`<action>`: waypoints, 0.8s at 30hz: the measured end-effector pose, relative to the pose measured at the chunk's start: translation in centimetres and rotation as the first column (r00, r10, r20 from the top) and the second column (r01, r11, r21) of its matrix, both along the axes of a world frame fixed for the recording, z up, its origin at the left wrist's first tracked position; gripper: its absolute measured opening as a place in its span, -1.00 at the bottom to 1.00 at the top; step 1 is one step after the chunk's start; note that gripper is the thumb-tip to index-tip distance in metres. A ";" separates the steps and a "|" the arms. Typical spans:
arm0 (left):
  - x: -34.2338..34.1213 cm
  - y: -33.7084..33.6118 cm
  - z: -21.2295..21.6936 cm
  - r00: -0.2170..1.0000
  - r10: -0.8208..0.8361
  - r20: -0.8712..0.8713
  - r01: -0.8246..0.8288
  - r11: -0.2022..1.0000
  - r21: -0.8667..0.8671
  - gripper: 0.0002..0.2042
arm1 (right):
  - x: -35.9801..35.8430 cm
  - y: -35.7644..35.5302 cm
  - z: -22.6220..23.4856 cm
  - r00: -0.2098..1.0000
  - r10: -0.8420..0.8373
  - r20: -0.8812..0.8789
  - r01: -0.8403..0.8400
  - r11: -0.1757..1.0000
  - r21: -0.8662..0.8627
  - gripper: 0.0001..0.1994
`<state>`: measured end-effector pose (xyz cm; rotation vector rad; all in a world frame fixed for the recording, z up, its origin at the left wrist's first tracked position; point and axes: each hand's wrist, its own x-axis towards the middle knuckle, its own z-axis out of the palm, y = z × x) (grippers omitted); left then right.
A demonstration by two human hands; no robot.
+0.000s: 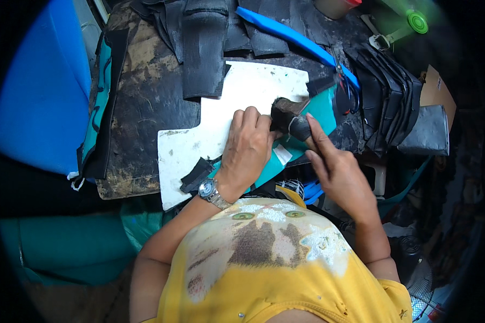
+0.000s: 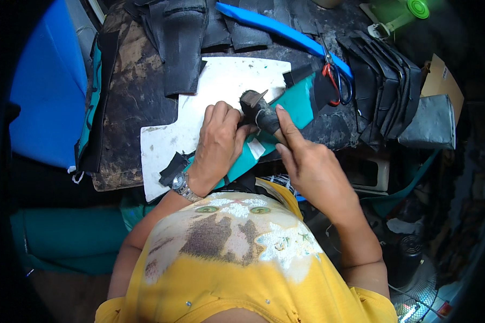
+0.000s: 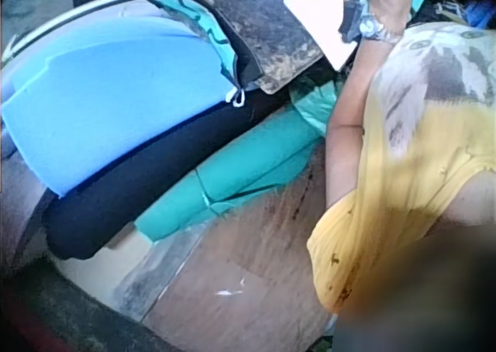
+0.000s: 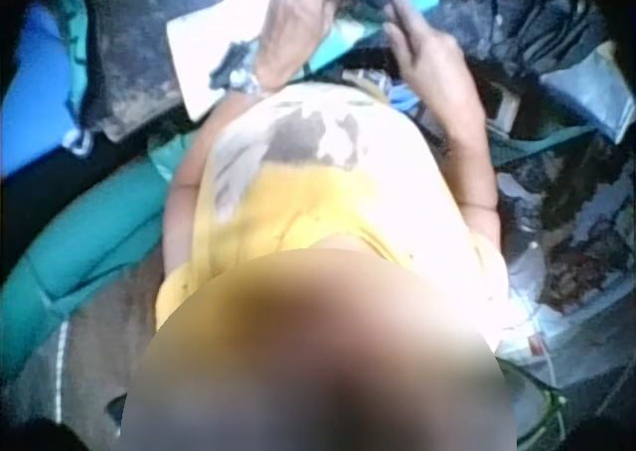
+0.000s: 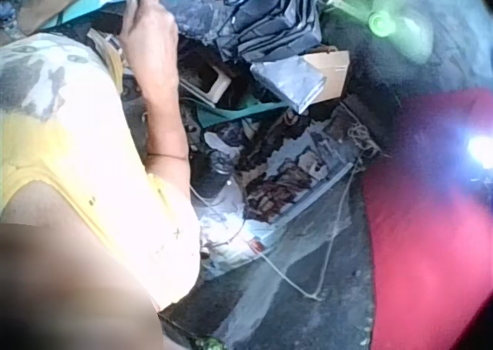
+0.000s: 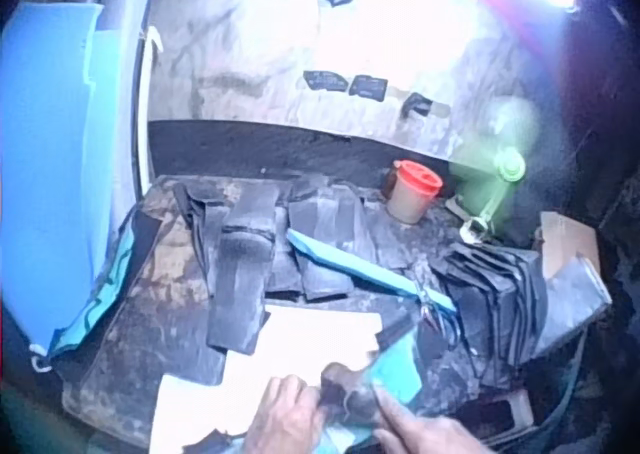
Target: The person assembles a green and black footwear item by cutting a blue foam strip, placing it inside the shoe, and hammering the edges to secure the material. The person repeatedly folds and presses the shoe parts together while using a hammer to flatten seams.
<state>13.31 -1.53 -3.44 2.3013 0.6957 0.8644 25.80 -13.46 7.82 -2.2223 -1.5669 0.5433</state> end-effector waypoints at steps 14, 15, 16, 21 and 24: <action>-1.6 1.2 1.2 0.998 -0.050 -0.042 0.041 0.979 -0.200 -0.77 | -0.3 -2.1 -4.4 0.998 -0.058 -0.018 0.060 0.993 0.098 -0.30; -2.0 1.2 1.2 0.997 -0.064 -0.033 0.053 0.964 -0.261 -0.76 | -0.2 -2.0 -4.0 0.998 -0.062 -0.025 0.064 0.993 0.095 -0.31; -2.1 1.0 1.2 0.997 -0.060 -0.053 0.046 0.974 -0.223 -0.74 | -0.3 -1.8 -3.6 0.998 -0.047 -0.036 0.050 0.996 0.077 -0.31; -2.2 0.3 0.7 0.999 -0.045 -0.031 0.043 0.998 -0.045 -0.72 | -0.1 -0.9 -1.6 0.994 -0.024 -0.105 0.043 0.983 0.181 -0.35; -2.3 0.1 0.5 0.998 -0.048 -0.047 0.048 0.999 -0.010 -0.71 | -0.4 -0.8 -2.2 0.999 0.027 0.023 -0.034 0.924 0.380 -0.30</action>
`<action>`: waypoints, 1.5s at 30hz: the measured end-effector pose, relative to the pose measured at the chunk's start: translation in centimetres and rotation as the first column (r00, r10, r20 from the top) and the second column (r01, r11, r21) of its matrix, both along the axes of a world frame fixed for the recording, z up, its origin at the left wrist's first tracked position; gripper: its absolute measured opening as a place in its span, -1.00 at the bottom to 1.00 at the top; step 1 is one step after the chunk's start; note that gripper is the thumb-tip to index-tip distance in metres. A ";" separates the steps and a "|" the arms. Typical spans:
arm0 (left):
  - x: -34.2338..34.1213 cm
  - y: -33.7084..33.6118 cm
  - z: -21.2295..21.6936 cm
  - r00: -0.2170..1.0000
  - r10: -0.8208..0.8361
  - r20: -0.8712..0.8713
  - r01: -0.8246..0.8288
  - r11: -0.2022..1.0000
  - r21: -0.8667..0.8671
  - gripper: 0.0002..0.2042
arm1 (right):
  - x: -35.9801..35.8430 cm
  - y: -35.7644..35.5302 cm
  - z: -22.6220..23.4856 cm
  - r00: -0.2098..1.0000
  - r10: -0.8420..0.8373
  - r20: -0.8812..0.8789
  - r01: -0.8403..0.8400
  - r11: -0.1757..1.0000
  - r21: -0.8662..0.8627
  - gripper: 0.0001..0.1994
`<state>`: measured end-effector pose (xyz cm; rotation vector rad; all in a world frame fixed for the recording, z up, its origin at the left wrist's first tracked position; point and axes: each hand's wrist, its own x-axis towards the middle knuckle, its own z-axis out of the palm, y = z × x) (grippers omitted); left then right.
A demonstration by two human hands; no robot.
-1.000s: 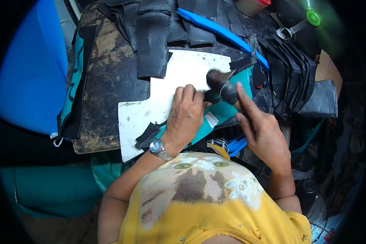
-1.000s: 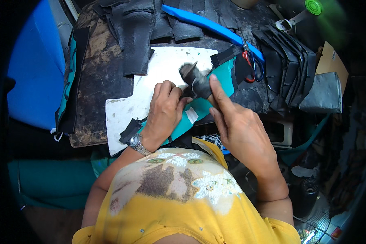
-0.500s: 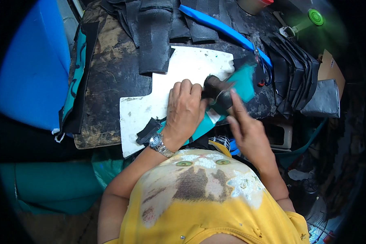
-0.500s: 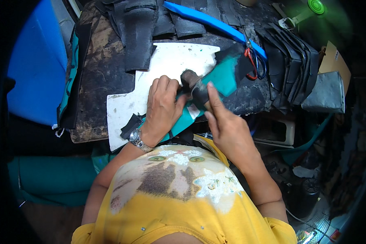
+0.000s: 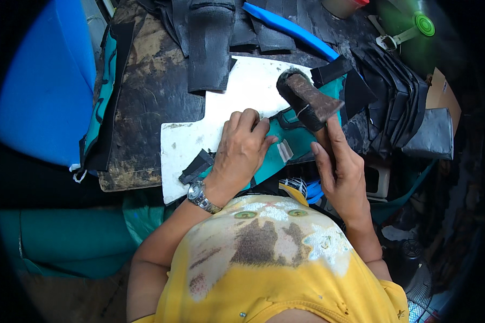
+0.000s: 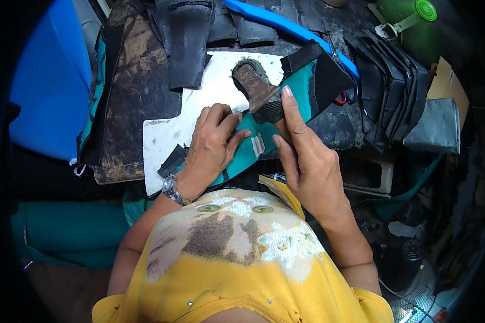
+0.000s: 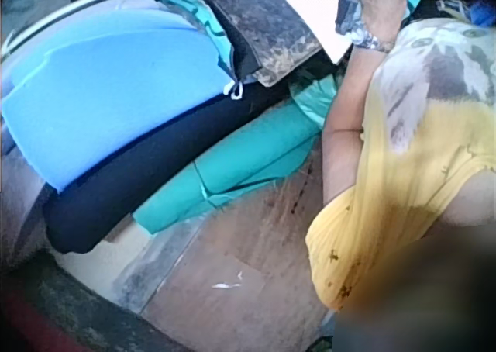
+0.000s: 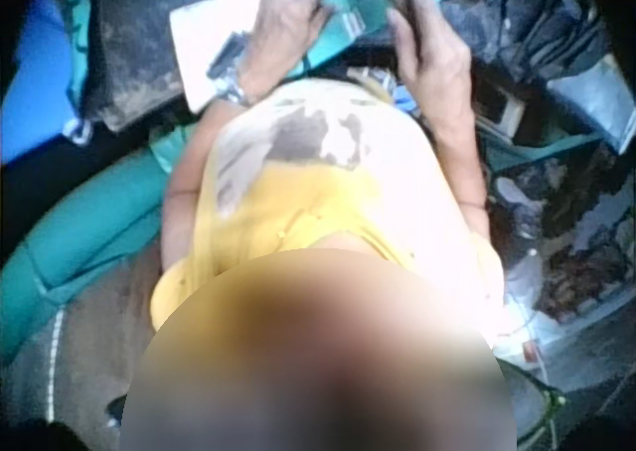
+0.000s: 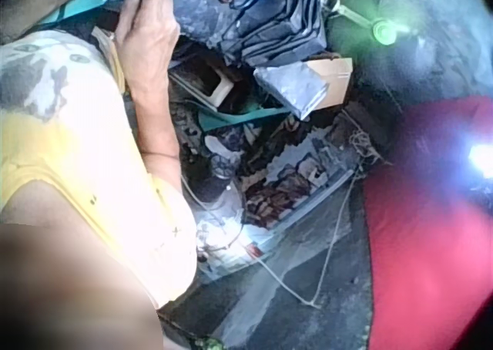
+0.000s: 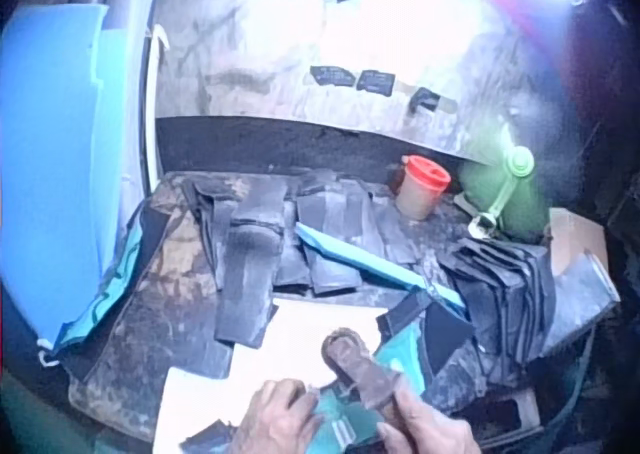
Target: The person assembles a green and black footwear item by cutting a blue foam strip, placing it inside the shoe, and hammering the edges to secure the material. The person repeatedly folds and presses the shoe parts together while using a hammer to flatten seams.
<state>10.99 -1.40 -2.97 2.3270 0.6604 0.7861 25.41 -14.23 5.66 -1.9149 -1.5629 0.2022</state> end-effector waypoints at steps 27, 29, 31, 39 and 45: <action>0.1 0.0 -0.2 1.000 0.028 -0.011 -0.028 0.998 0.050 -0.77 | -1.1 -1.0 -1.6 0.998 -0.044 -0.049 0.029 0.961 -0.276 -0.33; 0.0 0.0 0.0 0.998 0.039 -0.042 -0.037 0.998 0.046 -0.76 | -0.8 -1.3 -2.2 0.999 -0.042 -0.015 0.036 0.960 -0.276 -0.32; -0.2 -0.1 0.2 0.996 0.084 0.001 -0.084 0.996 -0.014 -0.74 | -0.8 -1.6 -2.8 0.999 -0.034 0.007 0.034 0.973 -0.227 -0.31; -1.4 -0.7 0.5 0.993 0.070 -0.092 -0.068 0.997 0.026 -0.72 | -0.7 -1.9 -3.9 0.996 -0.042 -0.084 0.028 0.988 -0.154 -0.31; -1.3 -0.9 -0.1 0.995 0.062 -0.075 -0.052 0.990 0.131 -0.75 | -0.6 -1.6 -2.9 0.988 -0.023 -0.151 0.012 0.997 -0.073 -0.32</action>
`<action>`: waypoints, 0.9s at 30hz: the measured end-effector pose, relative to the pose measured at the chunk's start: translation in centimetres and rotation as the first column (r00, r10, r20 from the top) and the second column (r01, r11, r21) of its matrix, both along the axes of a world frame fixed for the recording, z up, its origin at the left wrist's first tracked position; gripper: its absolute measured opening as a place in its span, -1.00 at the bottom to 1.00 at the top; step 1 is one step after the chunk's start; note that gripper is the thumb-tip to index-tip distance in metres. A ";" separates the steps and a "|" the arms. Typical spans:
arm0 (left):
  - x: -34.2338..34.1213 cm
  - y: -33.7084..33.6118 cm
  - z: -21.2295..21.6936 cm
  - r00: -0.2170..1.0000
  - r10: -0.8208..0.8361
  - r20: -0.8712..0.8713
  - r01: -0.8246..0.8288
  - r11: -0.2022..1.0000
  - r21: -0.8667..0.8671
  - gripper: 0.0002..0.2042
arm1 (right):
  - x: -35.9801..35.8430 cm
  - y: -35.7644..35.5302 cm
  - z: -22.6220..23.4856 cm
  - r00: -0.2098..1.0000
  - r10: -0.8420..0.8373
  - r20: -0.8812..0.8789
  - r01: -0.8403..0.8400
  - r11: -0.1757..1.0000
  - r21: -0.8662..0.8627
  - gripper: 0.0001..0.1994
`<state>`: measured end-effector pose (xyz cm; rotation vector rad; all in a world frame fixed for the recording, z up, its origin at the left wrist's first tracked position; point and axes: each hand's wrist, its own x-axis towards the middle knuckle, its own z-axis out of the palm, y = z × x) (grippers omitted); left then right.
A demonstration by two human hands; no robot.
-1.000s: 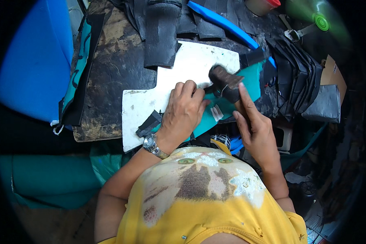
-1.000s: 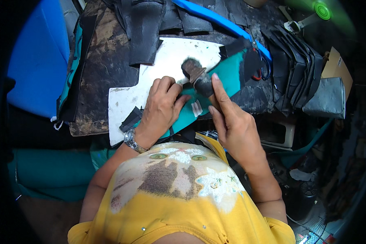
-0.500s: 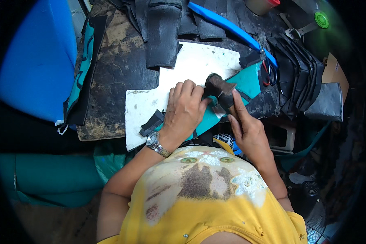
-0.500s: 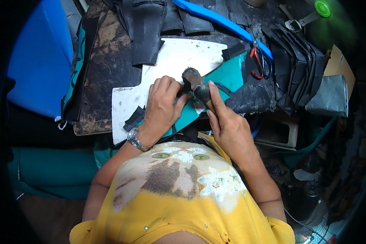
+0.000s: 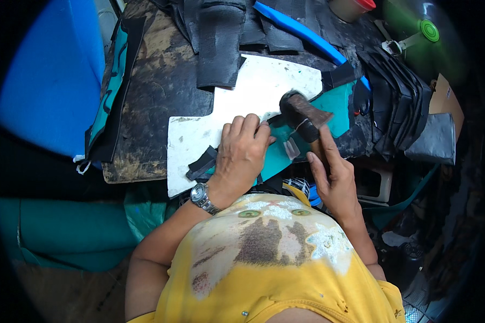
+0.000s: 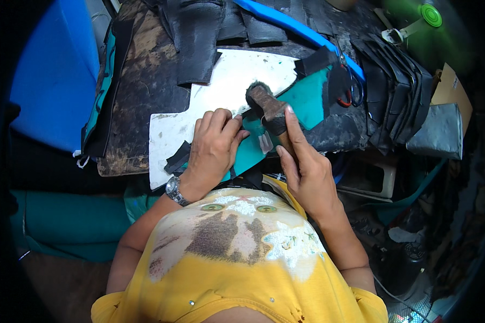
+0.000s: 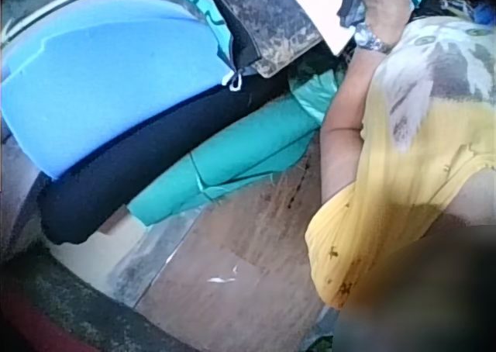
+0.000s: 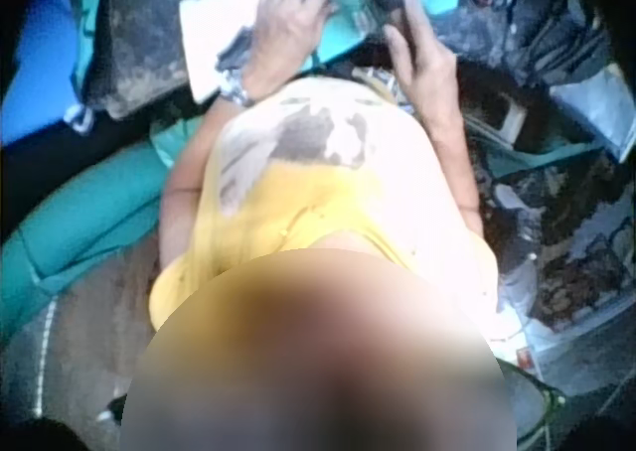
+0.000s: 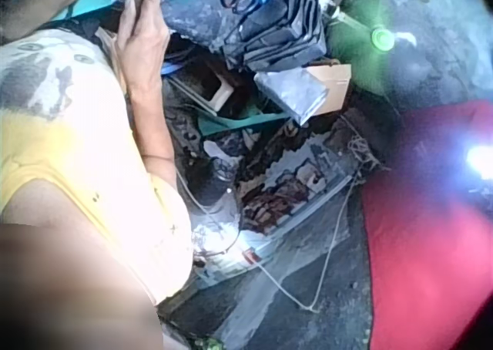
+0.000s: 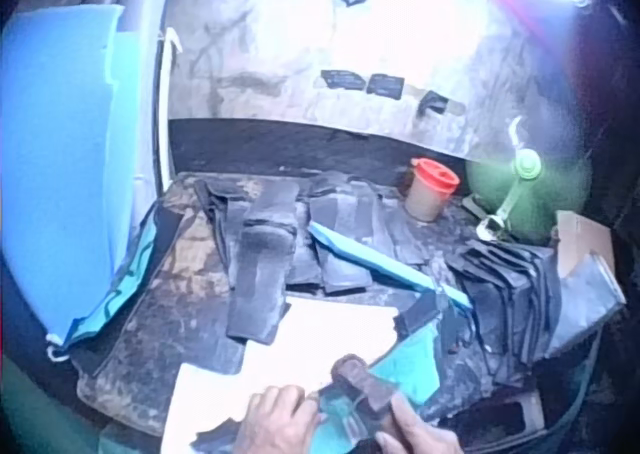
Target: The person assembles a green and black footwear item by cutting a blue foam strip, placing it inside the shoe, and hammering the edges to secure the material. The person repeatedly folds and presses the shoe parts together while using a hammer to flatten seams.
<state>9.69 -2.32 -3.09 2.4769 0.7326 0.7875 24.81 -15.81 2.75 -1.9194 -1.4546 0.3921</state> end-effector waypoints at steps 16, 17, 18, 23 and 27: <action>-0.1 0.0 -0.2 1.000 -0.007 0.004 0.007 0.998 0.070 -0.74 | -0.4 -0.3 -0.3 0.998 0.036 0.059 -0.038 0.999 0.030 -0.31; -0.1 0.0 -0.2 1.000 -0.012 0.012 0.012 0.998 0.064 -0.74 | -0.4 -0.4 -0.5 0.999 0.041 0.022 -0.043 0.997 0.069 -0.31; -0.1 0.0 -0.1 1.000 -0.007 0.009 0.007 0.999 0.052 -0.73 | -0.3 -0.4 -0.7 0.999 0.037 0.039 -0.037 0.999 0.006 -0.32; -0.8 -0.3 0.3 0.995 0.099 -0.006 -0.099 0.995 -0.031 -0.68 | 0.6 -0.5 -2.0 0.997 0.063 0.053 -0.060 0.997 -0.049 -0.31; -1.0 -0.5 0.4 0.998 0.065 -0.018 -0.066 0.995 -0.076 -0.67 | 0.9 -0.7 -2.9 0.997 0.053 0.047 -0.052 0.998 -0.031 -0.32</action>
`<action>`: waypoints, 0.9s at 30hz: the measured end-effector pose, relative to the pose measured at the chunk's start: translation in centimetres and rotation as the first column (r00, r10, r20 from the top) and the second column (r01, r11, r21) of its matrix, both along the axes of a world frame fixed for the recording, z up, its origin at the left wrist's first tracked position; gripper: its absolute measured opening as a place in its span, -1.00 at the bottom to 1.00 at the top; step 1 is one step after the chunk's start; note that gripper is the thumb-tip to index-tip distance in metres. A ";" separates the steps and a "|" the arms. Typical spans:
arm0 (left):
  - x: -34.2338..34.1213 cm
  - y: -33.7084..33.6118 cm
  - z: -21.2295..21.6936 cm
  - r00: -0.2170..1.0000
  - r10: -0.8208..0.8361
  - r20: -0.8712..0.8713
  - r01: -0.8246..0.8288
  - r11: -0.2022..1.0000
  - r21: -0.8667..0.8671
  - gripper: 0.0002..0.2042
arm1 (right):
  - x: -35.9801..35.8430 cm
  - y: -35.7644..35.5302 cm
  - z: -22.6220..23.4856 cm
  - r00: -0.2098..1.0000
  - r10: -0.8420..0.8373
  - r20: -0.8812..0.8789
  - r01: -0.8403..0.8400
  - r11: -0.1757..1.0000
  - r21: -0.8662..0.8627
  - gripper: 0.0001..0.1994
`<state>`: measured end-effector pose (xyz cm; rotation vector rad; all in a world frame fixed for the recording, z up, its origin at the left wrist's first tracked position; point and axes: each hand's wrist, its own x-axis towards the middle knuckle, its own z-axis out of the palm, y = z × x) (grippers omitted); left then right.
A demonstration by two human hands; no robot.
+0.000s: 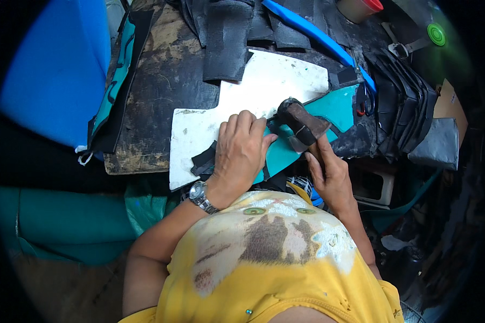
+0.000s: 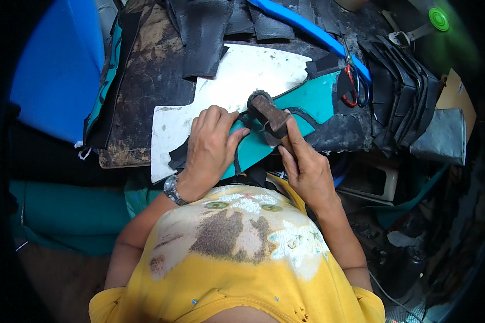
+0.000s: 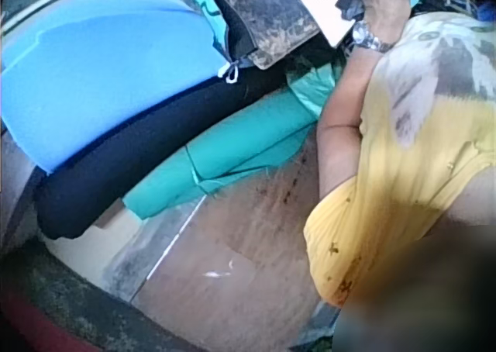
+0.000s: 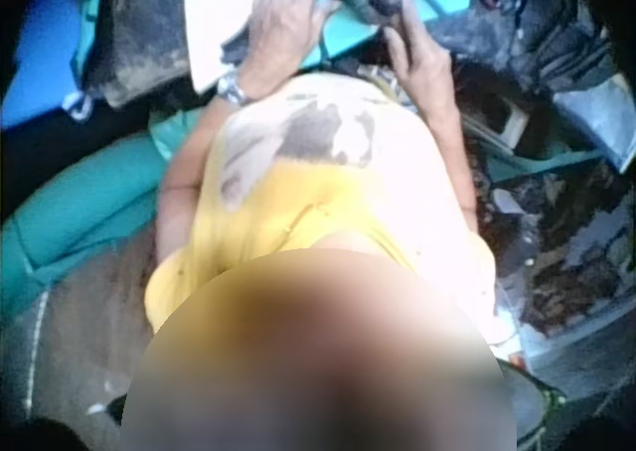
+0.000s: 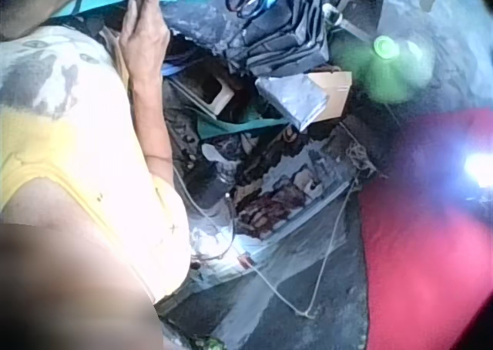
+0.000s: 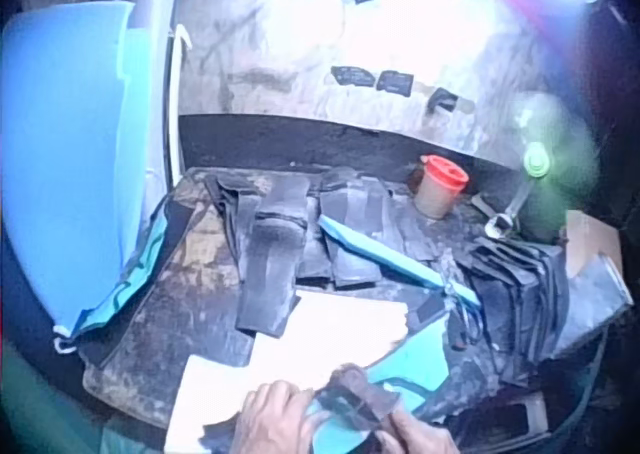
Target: The person assembles a green and black footwear item by cutting a blue foam strip, placing it inside the shoe, and hammering the edges to secure the material. The person repeatedly folds and presses the shoe parts together while using a hammer to flatten seams.
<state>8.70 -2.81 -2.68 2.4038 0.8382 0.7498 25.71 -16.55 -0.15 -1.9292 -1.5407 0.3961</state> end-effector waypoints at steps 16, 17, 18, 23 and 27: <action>3.4 1.8 -0.9 1.000 0.021 0.006 -0.022 0.980 0.198 -0.80 | 1.6 2.5 1.0 1.000 -0.013 0.028 0.010 0.993 0.121 -0.33; 3.3 1.8 -0.9 1.000 0.020 0.002 -0.020 0.978 0.208 -0.80 | 1.4 2.6 1.3 1.000 -0.009 0.013 0.007 0.993 0.122 -0.33; 3.3 1.8 -0.9 1.000 0.011 -0.010 -0.009 0.977 0.215 -0.81 | 1.3 2.7 1.6 0.999 0.052 -0.005 -0.051 0.989 0.137 -0.34; 3.3 1.8 -1.0 0.999 0.001 0.040 -0.010 0.972 0.234 -0.87 | 0.8 2.8 2.8 0.998 -0.044 0.035 0.041 0.995 0.088 -0.31; 3.2 1.8 -0.9 1.000 0.012 0.015 -0.015 0.964 0.265 -0.85 | 0.7 2.8 2.0 0.999 0.021 0.034 -0.022 1.000 0.015 -0.31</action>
